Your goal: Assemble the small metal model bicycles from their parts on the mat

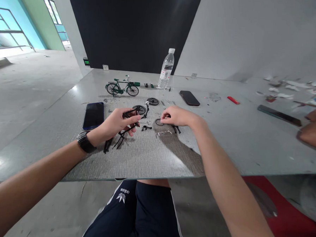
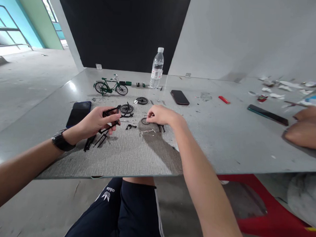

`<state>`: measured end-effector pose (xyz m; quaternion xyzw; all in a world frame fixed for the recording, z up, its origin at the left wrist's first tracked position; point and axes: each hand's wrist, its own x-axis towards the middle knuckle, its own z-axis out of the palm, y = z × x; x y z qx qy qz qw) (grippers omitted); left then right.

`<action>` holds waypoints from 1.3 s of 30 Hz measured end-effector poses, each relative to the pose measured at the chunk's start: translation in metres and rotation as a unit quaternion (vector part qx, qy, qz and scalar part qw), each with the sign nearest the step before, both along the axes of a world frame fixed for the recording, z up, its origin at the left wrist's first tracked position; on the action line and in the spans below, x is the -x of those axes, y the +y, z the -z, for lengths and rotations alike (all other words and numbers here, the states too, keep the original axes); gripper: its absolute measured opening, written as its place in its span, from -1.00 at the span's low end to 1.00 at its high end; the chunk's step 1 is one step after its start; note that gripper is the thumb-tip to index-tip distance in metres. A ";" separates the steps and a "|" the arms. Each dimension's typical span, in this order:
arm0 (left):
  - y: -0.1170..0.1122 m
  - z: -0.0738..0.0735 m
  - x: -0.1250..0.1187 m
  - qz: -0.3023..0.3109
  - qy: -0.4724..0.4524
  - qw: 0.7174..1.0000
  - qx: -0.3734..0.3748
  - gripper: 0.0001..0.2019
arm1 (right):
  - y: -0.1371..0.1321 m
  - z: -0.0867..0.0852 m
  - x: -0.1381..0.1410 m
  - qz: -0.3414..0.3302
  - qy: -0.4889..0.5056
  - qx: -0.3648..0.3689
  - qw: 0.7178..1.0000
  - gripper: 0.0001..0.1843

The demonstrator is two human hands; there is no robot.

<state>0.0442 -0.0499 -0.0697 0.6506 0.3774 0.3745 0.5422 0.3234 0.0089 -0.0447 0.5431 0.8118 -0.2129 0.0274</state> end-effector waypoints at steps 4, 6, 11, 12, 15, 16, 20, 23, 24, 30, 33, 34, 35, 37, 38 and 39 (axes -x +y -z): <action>0.000 0.001 0.001 0.002 0.010 1.000 -0.007 -0.75 | 0.002 0.003 0.000 0.003 0.003 0.004 1.000 -0.72; 0.000 0.001 0.001 0.004 0.011 1.000 -0.009 -0.75 | 0.001 0.003 0.000 0.009 0.001 0.008 1.000 -0.70; -0.001 -0.002 -0.001 -0.001 0.005 1.000 -0.003 -0.79 | -0.001 0.000 0.003 0.006 0.008 -0.009 1.000 -0.74; -0.001 -0.002 -0.001 0.000 0.004 1.000 -0.003 -0.80 | -0.001 0.000 0.003 0.010 0.010 -0.021 1.000 -0.75; -0.001 -0.002 -0.001 0.004 0.007 1.000 -0.006 -0.79 | 0.002 0.002 0.001 0.033 0.014 -0.053 0.998 -0.75; -0.001 -0.002 -0.001 0.004 0.008 1.000 -0.006 -0.79 | 0.004 0.003 0.000 0.037 0.015 -0.059 0.997 -0.75; 0.000 0.000 0.000 0.002 0.003 1.000 -0.004 -0.79 | 0.009 0.010 -0.002 0.040 0.019 -0.061 0.997 -0.78; 0.000 0.001 0.000 0.002 0.003 1.000 -0.007 -0.77 | 0.013 0.013 -0.003 0.040 0.018 -0.075 0.996 -0.78; 0.000 0.001 0.000 0.002 0.002 1.000 -0.007 -0.76 | 0.014 0.014 -0.004 0.037 0.019 -0.086 0.995 -0.77; 0.001 0.002 0.000 0.002 -0.007 1.000 -0.002 -0.74 | 0.010 0.007 -0.005 0.017 0.031 -0.127 0.991 -0.75; 0.000 0.000 0.000 -0.001 -0.002 1.000 -0.001 -0.75 | 0.002 -0.001 -0.001 0.020 0.030 -0.097 0.995 -0.74; 0.000 0.000 0.000 -0.002 0.002 1.000 -0.002 -0.74 | -0.001 -0.004 0.001 0.026 0.024 -0.085 0.996 -0.73; 0.000 0.000 0.001 -0.003 0.007 1.000 -0.004 -0.74 | -0.003 -0.006 0.002 0.032 0.016 -0.076 0.996 -0.71; 0.000 0.000 0.001 -0.003 0.014 1.000 -0.009 -0.73 | -0.006 -0.009 0.004 0.043 0.000 -0.062 0.997 -0.67; 0.000 0.000 0.001 -0.003 0.015 1.000 -0.012 -0.73 | -0.007 -0.010 0.004 0.045 -0.005 -0.057 0.997 -0.66; 0.001 0.001 0.002 -0.003 0.014 1.000 -0.014 -0.74 | -0.007 -0.010 0.004 0.046 -0.008 -0.054 0.997 -0.65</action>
